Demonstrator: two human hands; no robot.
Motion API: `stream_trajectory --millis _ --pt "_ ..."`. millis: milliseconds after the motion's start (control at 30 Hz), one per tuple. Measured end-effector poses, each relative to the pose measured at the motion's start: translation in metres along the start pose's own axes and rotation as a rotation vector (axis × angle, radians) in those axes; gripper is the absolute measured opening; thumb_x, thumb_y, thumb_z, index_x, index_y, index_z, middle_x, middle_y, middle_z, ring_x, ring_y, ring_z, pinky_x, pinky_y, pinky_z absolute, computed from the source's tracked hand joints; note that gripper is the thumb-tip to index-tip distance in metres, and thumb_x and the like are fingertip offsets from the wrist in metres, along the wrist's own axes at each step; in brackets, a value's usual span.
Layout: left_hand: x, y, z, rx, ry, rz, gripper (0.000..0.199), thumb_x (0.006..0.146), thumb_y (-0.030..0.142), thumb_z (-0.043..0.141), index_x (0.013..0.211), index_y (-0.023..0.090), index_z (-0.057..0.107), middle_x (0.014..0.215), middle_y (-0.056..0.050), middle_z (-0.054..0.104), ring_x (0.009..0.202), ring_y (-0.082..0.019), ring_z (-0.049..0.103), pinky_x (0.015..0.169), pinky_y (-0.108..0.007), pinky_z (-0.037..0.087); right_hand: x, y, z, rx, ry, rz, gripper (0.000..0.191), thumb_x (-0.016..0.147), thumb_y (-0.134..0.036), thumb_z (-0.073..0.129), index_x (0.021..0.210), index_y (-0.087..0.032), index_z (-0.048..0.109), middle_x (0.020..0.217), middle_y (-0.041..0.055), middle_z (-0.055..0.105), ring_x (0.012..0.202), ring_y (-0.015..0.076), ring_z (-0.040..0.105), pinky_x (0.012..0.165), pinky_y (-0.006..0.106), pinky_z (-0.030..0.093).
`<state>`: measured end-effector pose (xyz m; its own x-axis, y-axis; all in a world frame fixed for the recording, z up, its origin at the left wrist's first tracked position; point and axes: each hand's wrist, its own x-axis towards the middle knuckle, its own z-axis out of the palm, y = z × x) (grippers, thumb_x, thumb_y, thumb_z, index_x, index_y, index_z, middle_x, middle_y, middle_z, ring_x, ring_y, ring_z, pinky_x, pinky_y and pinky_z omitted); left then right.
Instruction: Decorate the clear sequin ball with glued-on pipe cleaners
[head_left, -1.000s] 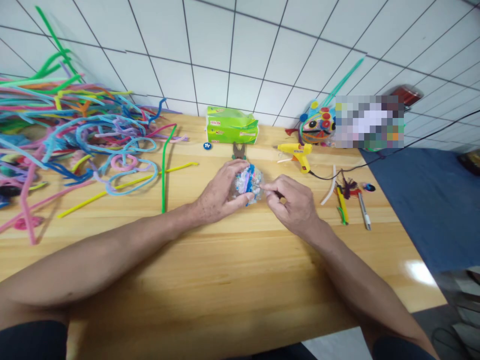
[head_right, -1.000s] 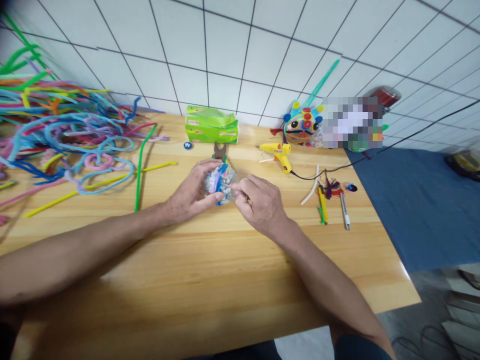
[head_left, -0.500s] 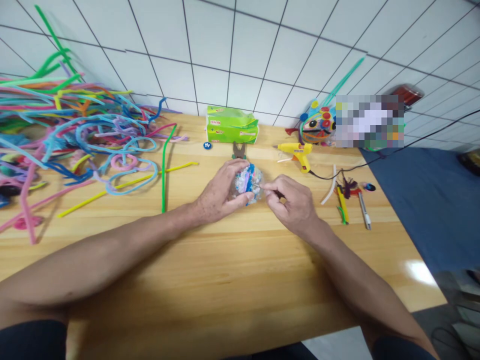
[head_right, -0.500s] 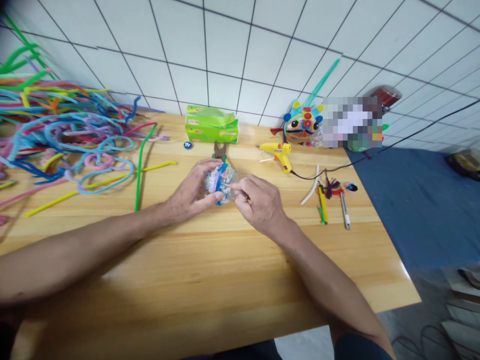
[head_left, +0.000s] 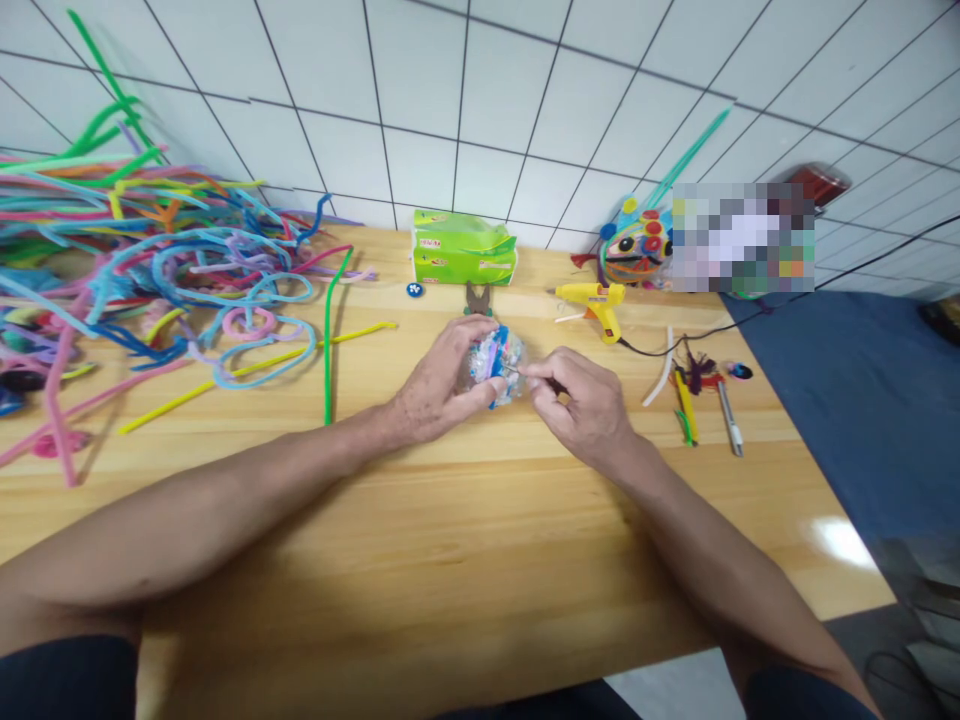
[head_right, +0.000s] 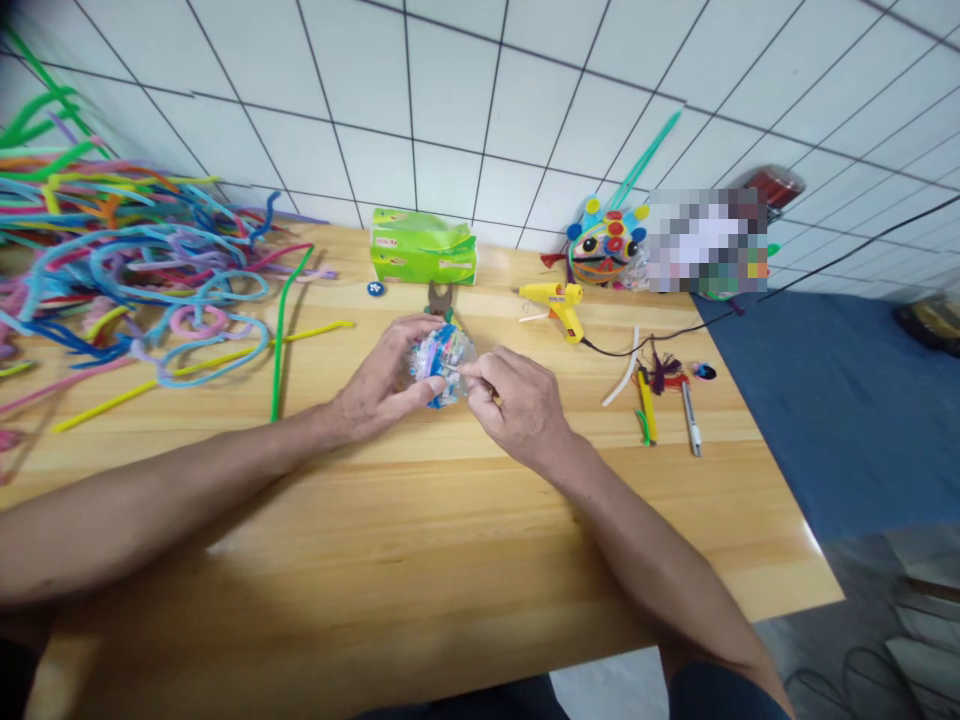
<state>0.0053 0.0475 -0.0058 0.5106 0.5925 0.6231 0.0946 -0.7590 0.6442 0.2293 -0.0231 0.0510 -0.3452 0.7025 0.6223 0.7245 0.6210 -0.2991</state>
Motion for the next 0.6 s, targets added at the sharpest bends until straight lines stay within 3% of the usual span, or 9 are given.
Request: stream_trajectory --millis 600 --pt "0.0011 -0.0016 -0.0005 0.016 -0.009 0.021 0.056 0.105 0.045 0.064 0.153 0.024 0.044 0.149 -0.017 0.056 0.145 -0.031 0.055 0.124 -0.054 0.05 0.0003 -0.0001 -0.0002 0.018 -0.001 0.007 0.025 0.092 -0.005 0.057 0.1 -0.023 0.072 0.08 0.0008 0.071 0.071 0.0165 0.065 0.067 0.029 0.052"
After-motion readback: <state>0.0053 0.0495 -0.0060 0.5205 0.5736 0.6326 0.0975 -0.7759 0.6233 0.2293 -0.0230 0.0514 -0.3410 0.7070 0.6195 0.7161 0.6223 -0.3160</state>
